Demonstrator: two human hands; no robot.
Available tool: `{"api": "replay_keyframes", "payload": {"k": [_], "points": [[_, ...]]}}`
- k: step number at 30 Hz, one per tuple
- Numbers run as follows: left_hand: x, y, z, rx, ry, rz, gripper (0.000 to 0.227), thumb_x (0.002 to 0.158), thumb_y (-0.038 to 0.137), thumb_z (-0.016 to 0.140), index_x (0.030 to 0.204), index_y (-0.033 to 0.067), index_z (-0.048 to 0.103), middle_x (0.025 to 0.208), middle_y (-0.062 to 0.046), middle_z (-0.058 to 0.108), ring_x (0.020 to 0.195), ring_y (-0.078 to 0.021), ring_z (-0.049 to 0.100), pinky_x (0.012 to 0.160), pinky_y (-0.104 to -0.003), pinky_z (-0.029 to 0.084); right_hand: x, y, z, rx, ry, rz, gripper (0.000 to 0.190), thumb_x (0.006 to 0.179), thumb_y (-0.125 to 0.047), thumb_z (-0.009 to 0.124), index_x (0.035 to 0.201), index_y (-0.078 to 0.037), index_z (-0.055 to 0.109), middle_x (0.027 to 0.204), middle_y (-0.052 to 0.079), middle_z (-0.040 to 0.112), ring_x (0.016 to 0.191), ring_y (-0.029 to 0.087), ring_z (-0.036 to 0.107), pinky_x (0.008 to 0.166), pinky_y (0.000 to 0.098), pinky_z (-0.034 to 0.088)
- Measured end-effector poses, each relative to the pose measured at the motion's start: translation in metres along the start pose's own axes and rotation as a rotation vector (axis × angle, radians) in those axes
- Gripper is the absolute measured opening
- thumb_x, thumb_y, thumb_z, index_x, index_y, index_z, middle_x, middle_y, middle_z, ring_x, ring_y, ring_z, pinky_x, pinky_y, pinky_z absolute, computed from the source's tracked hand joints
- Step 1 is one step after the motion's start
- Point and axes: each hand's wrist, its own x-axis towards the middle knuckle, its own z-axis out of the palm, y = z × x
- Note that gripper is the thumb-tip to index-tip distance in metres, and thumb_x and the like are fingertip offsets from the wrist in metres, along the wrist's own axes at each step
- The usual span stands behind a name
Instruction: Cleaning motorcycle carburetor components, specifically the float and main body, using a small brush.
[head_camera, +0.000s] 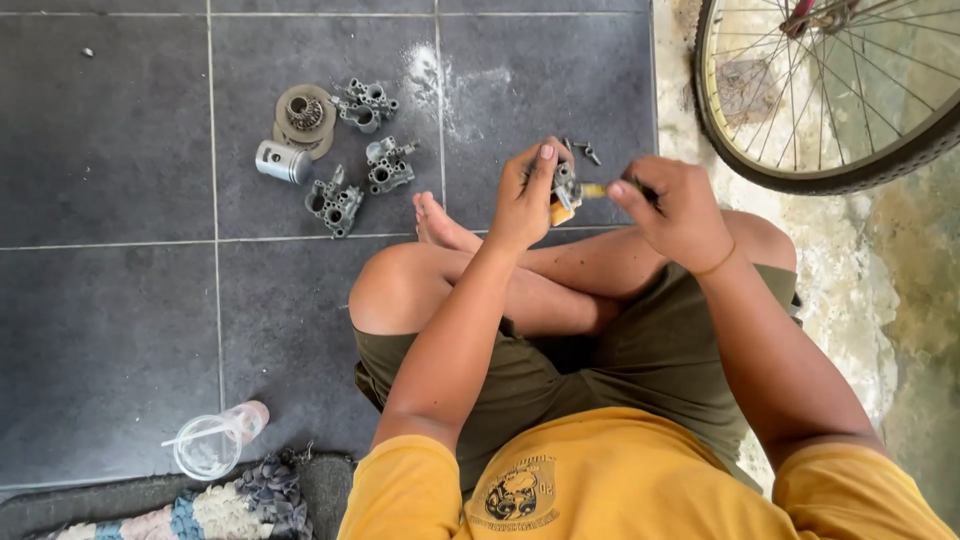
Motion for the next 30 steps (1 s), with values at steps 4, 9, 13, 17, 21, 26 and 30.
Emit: {"api": "replay_keyframes", "payload": {"k": [4,9,13,17,21,26,30], "points": [[0.001,0.013,-0.001,0.052,-0.02,-0.019,0.05,0.112,0.03,0.037,0.073,0.0105,0.061,0.052,-0.006,0.051,0.05,-0.0127,0.049,0.06,-0.027,0.045,-0.008,-0.008,-0.013,-0.101,-0.041,-0.011,0.038,0.107,-0.022,0.068,0.074,-0.007,0.06,0.055,0.008,0.047,0.054,0.033,0.053,0.063,0.0371,0.042],[0.0,0.008,0.004,0.075,-0.065,-0.026,0.047,0.111,0.028,0.039,0.076,0.0094,0.064,0.057,-0.006,0.055,0.058,-0.0143,0.053,0.066,-0.029,0.047,0.0,0.011,-0.004,-0.113,0.017,-0.049,0.036,0.11,-0.026,0.069,0.079,-0.009,0.063,0.059,0.005,0.048,0.058,0.029,0.055,0.068,0.0358,0.041],[0.0,0.016,-0.001,-0.021,-0.037,-0.104,0.048,0.111,0.032,0.039,0.074,0.0101,0.061,0.054,-0.006,0.052,0.051,-0.0118,0.053,0.058,-0.023,0.046,-0.003,-0.002,-0.001,-0.068,-0.009,-0.039,0.036,0.109,-0.024,0.066,0.077,-0.009,0.06,0.059,0.007,0.049,0.058,0.034,0.055,0.065,0.0387,0.043],[0.0,0.011,0.0,0.005,-0.033,-0.147,0.047,0.11,0.031,0.041,0.075,0.009,0.063,0.057,-0.007,0.053,0.054,-0.014,0.052,0.058,-0.027,0.046,0.0,-0.003,-0.005,-0.07,-0.02,-0.026,0.035,0.108,-0.025,0.066,0.078,-0.007,0.061,0.059,0.012,0.05,0.06,0.04,0.057,0.064,0.0421,0.045],[0.001,0.011,-0.005,0.004,-0.03,-0.172,0.046,0.11,0.031,0.041,0.077,0.0079,0.063,0.058,-0.006,0.053,0.056,-0.0121,0.052,0.058,-0.024,0.046,-0.004,-0.002,0.001,-0.058,0.0,-0.015,0.037,0.108,-0.03,0.065,0.079,-0.008,0.06,0.061,0.011,0.052,0.061,0.039,0.058,0.065,0.0411,0.047],[0.004,0.0,-0.002,-0.006,-0.016,-0.167,0.048,0.11,0.032,0.041,0.075,0.0074,0.063,0.057,-0.006,0.051,0.053,-0.0126,0.051,0.053,-0.025,0.045,-0.006,-0.01,0.005,0.04,0.024,0.038,0.038,0.109,-0.023,0.063,0.075,-0.007,0.059,0.054,0.007,0.045,0.05,0.025,0.048,0.059,0.0331,0.043],[-0.003,-0.006,0.009,-0.143,-0.007,-0.222,0.051,0.111,0.036,0.042,0.074,0.0064,0.063,0.054,-0.006,0.05,0.047,-0.0126,0.052,0.048,-0.025,0.046,-0.009,-0.003,0.018,0.075,0.045,0.051,0.036,0.109,-0.026,0.062,0.078,-0.008,0.061,0.056,0.009,0.046,0.052,0.028,0.048,0.058,0.0346,0.043]]}}
